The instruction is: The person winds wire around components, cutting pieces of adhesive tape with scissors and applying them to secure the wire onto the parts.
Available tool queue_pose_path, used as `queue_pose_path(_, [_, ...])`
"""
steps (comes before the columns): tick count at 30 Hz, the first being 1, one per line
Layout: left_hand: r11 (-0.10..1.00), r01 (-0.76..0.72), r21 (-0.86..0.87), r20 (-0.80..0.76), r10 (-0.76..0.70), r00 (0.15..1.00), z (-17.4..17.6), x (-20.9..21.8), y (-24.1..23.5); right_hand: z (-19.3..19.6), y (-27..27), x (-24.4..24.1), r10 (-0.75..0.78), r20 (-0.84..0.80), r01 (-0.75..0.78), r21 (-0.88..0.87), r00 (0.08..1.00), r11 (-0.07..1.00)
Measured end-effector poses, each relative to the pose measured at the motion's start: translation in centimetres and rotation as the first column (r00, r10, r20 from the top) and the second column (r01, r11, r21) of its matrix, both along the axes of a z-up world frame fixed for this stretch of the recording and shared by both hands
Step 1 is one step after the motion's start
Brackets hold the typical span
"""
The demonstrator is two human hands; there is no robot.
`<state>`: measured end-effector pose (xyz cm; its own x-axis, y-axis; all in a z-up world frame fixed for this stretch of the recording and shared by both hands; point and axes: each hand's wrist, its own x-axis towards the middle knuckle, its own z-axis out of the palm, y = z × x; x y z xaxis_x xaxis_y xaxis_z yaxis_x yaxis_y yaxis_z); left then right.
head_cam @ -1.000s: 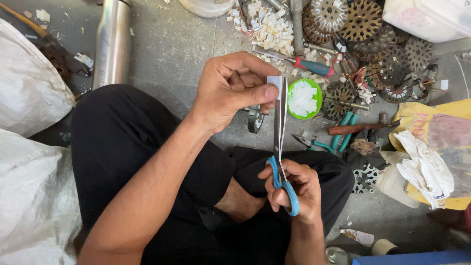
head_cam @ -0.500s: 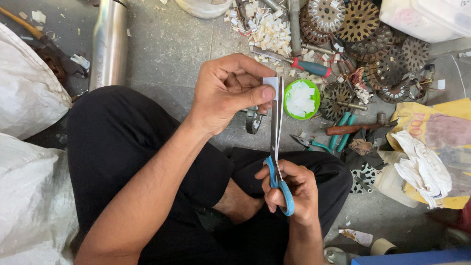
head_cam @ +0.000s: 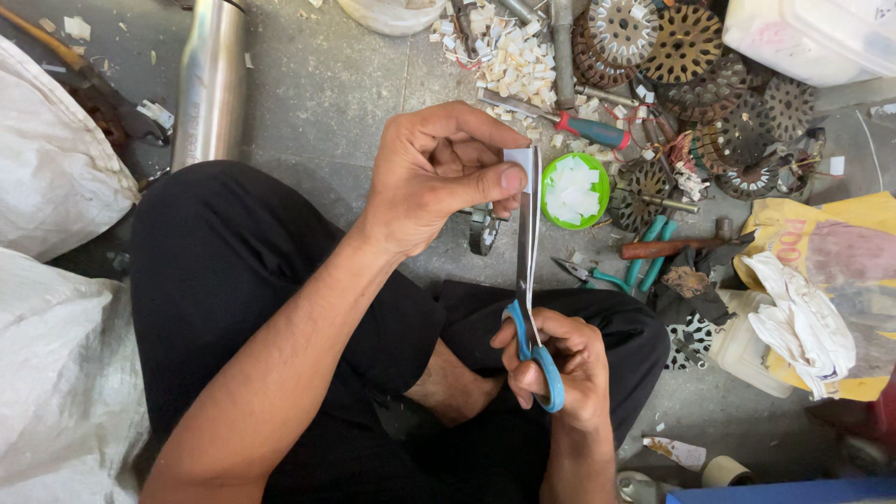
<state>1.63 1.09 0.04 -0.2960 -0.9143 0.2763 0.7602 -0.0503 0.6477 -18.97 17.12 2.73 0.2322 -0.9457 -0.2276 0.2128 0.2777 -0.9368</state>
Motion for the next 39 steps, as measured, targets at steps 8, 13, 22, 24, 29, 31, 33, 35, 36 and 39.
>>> queue_pose_path(8, [1.000, 0.014, -0.007, -0.033, -0.014, 0.999, 0.0, 0.1, 0.0, 0.1, -0.1, -0.2, 0.023, -0.016, -0.023, -0.003, 1.000, 1.000])
queue_pose_path(13, [1.000, 0.028, -0.003, -0.059, -0.028, 0.998, 0.0, 0.1, 0.0, 0.3, -0.3, -0.3, 0.012, -0.050, -0.013, -0.014, 0.999, 1.000])
queue_pose_path(22, [1.000, 0.025, -0.002, -0.048, -0.025, 0.999, 0.3, 0.1, -0.1, 0.5, -0.3, -0.3, 0.017, -0.019, -0.017, -0.004, 1.000, 1.000])
queue_pose_path(24, [1.000, 0.029, 0.004, -0.044, -0.028, 0.999, 0.4, 0.0, 0.0, 0.4, -0.3, -0.3, 0.001, -0.055, -0.002, -0.003, 0.998, 1.000])
queue_pose_path(29, [0.998, 0.041, 0.051, -0.016, -0.040, 0.999, 0.8, 0.3, 0.0, -1.5, -2.5, -0.6, -0.131, -0.603, 0.174, 0.013, 0.787, 0.985])
queue_pose_path(31, [0.998, 0.019, 0.057, 0.064, -0.023, 0.998, 0.8, 0.0, -0.1, -3.1, -4.3, -1.5, -0.048, -0.879, 0.174, 0.040, 0.474, 0.984])
queue_pose_path(33, [0.998, 0.004, 0.068, 0.160, -0.015, 0.987, 0.5, -0.5, -0.1, -5.3, -5.6, -3.0, -0.050, -0.972, 0.158, -0.013, 0.230, 0.987])
queue_pose_path(35, [0.997, -0.005, 0.082, 0.265, -0.017, 0.964, 0.1, -1.3, 0.0, -8.1, -6.5, -4.8, -0.160, -0.980, 0.106, -0.148, 0.118, 0.983])
queue_pose_path(36, [0.999, -0.031, 0.040, 0.406, 0.012, 0.914, -0.1, -1.8, 0.3, -9.6, -6.7, -5.4, -0.162, -0.983, 0.089, -0.154, 0.089, 0.984])
queue_pose_path(39, [0.996, -0.035, -0.076, 0.705, 0.079, 0.705, -0.3, -2.9, 0.8, -12.6, -8.0, -5.6, -0.158, -0.986, 0.040, -0.155, 0.062, 0.987])
